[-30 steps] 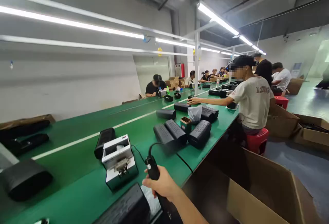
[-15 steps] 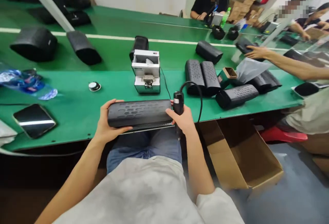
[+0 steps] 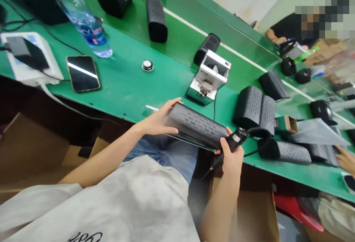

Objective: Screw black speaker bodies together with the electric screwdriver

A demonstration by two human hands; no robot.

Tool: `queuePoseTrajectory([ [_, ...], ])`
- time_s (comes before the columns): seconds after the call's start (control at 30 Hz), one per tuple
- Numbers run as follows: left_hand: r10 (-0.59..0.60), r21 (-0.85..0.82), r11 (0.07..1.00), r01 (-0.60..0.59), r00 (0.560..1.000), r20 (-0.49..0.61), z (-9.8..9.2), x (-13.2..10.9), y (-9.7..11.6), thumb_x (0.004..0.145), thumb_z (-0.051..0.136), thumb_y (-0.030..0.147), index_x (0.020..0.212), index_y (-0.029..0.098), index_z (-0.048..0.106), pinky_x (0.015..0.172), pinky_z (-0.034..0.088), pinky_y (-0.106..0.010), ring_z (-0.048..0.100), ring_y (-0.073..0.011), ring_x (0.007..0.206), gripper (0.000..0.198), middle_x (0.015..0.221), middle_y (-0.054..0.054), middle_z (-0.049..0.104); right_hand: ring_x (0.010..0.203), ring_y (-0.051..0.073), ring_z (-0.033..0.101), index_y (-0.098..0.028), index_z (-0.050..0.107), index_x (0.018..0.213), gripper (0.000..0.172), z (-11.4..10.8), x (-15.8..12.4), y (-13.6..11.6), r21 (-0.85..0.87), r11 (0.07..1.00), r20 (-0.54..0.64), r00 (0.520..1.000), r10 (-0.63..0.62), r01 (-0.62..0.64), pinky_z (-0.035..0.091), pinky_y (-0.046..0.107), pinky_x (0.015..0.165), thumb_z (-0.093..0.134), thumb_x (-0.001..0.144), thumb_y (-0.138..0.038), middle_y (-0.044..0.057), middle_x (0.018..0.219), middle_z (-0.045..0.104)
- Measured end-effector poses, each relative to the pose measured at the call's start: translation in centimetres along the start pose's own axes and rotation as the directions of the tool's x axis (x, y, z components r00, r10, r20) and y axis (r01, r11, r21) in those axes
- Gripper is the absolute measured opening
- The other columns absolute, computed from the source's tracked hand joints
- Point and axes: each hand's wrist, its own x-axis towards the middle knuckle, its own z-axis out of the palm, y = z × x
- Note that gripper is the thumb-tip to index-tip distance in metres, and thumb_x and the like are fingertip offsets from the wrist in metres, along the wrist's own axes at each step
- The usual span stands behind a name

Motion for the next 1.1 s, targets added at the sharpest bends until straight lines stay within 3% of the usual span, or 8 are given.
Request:
queuePoseTrajectory([
  [0.17, 0.084, -0.012, 0.996, -0.084, 0.996, -0.024, 0.4, 0.4, -0.5, 0.079, 0.099, 0.056, 0.174, 0.031, 0.033, 0.134, 0.041, -0.062, 0.049, -0.0416, 0.158, 0.118, 0.170, -0.018, 0.046, 0.053, 0.007, 0.052, -0.017, 0.068, 0.154, 0.100, -0.4, -0.3, -0.6, -0.073, 0.997, -0.044, 0.999, 0.005, -0.008, 0.051, 0.030, 0.051, 0.099, 0.069, -0.060, 0.013, 0.124, 0.072],
  [0.37, 0.124, -0.029, 0.992, -0.124, 0.992, -0.023, 0.6, 0.2, -0.5, 0.083, 0.097, 0.057, 0.176, 0.034, 0.031, 0.134, 0.038, -0.067, 0.045, -0.0430, 0.161, 0.117, 0.171, -0.018, 0.046, 0.053, 0.008, 0.054, -0.016, 0.069, 0.154, 0.097, -0.6, -1.2, -1.2, -0.184, 0.983, -0.116, 0.993, -0.009, -0.013, 0.051, 0.029, 0.054, 0.100, 0.072, -0.058, 0.013, 0.121, 0.073],
  [0.5, 0.113, -0.048, 0.992, -0.113, 0.994, -0.010, 0.6, 0.2, -0.9, 0.083, 0.098, 0.054, 0.179, 0.036, 0.024, 0.134, 0.039, -0.069, 0.043, -0.0440, 0.163, 0.122, 0.173, -0.018, 0.044, 0.055, 0.011, 0.056, -0.014, 0.064, 0.160, 0.102, -0.4, -1.8, -2.0, -0.232, 0.972, -0.117, 0.993, 0.009, -0.036, 0.051, 0.030, 0.057, 0.099, 0.074, -0.056, 0.006, 0.099, 0.073],
  [0.63, 0.025, -0.098, 0.995, -0.023, 0.999, 0.021, 0.4, -0.5, -0.4, 0.076, 0.098, 0.068, 0.182, 0.028, 0.011, 0.137, 0.032, -0.074, 0.031, -0.0498, 0.170, 0.143, 0.180, -0.025, 0.033, 0.054, 0.015, 0.055, -0.010, 0.062, 0.157, 0.102, 0.0, -2.2, -2.8, -0.248, 0.966, -0.086, 0.995, 0.058, -0.078, 0.052, 0.031, 0.059, 0.098, 0.074, -0.056, -0.002, 0.070, 0.063],
  [0.73, -0.128, -0.159, 0.979, 0.126, 0.992, 0.001, 0.4, -1.2, 0.7, 0.095, 0.074, 0.078, 0.181, 0.023, 0.012, 0.139, 0.026, -0.075, 0.021, -0.0490, 0.175, 0.119, 0.186, -0.026, 0.024, 0.053, 0.016, 0.056, -0.009, 0.063, 0.150, 0.096, -0.2, -2.0, -2.8, -0.265, 0.958, -0.093, 0.991, 0.091, -0.113, 0.051, 0.030, 0.057, 0.097, 0.076, -0.059, -0.004, 0.060, 0.060],
  [0.83, -0.232, -0.156, 0.962, 0.222, 0.971, -0.048, 0.5, -1.4, 1.7, 0.109, 0.055, 0.073, 0.175, 0.017, 0.029, 0.140, 0.028, -0.072, 0.027, -0.0442, 0.174, 0.091, 0.183, -0.026, 0.032, 0.048, 0.016, 0.055, -0.012, 0.067, 0.128, 0.085, -0.8, -1.0, -2.1, -0.269, 0.951, -0.127, 0.985, 0.121, -0.151, 0.048, 0.028, 0.050, 0.097, 0.073, -0.069, -0.003, 0.056, 0.059],
  [0.97, -0.264, -0.128, 0.958, 0.256, 0.964, -0.044, 0.5, -1.1, 2.3, 0.102, 0.074, 0.058, 0.167, 0.015, 0.042, 0.138, 0.037, -0.067, 0.043, -0.0413, 0.166, 0.084, 0.173, -0.024, 0.047, 0.041, 0.017, 0.054, -0.020, 0.059, 0.089, 0.074, -1.6, 0.2, -1.2, -0.255, 0.946, -0.141, 0.976, 0.167, -0.199, 0.047, 0.029, 0.041, 0.100, 0.064, -0.076, 0.000, 0.053, 0.060],
  [1.1, -0.242, -0.153, 0.959, 0.240, 0.970, 0.005, 0.1, -1.8, 2.4, 0.099, 0.081, 0.046, 0.173, 0.025, 0.036, 0.138, 0.039, -0.065, 0.040, -0.0396, 0.169, 0.089, 0.179, -0.018, 0.040, 0.040, 0.017, 0.055, -0.021, 0.059, 0.098, 0.075, -2.1, -0.4, -0.4, -0.179, 0.968, -0.112, 0.981, 0.160, -0.179, 0.051, 0.030, 0.041, 0.104, 0.061, -0.068, -0.003, 0.057, 0.062],
])
